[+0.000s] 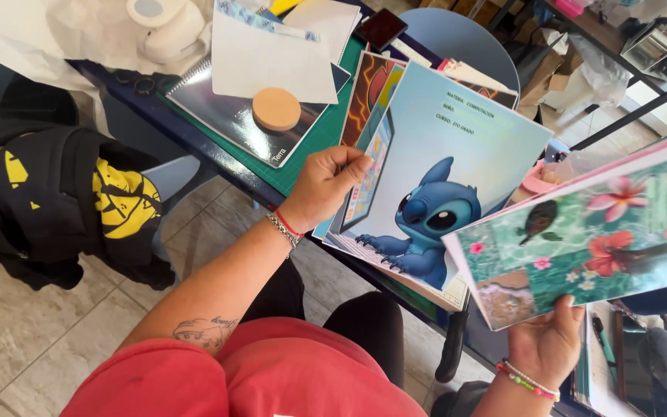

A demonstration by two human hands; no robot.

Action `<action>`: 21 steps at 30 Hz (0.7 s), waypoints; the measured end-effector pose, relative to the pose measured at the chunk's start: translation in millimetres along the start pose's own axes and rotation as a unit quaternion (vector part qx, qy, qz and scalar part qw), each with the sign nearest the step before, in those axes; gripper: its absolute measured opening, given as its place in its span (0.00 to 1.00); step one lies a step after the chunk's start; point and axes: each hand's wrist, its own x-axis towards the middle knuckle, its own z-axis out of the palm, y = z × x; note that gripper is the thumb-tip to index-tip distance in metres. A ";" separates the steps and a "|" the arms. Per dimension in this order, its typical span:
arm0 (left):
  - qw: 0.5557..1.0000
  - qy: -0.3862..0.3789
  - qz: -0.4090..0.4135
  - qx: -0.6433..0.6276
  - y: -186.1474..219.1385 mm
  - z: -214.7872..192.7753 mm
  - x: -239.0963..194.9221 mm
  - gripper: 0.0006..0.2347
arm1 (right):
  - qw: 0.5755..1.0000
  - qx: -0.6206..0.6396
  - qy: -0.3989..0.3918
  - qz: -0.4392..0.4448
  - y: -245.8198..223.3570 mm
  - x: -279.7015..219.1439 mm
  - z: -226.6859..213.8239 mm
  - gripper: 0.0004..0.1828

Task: Punching holes in a sheet of paper using a manual handheld hole puncher

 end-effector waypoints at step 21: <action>0.992 -0.051 0.109 0.023 -27.7 16.0 0.4 0.12 | 0.994 -0.079 0.013 -0.081 30.3 4.5 48.6 0.15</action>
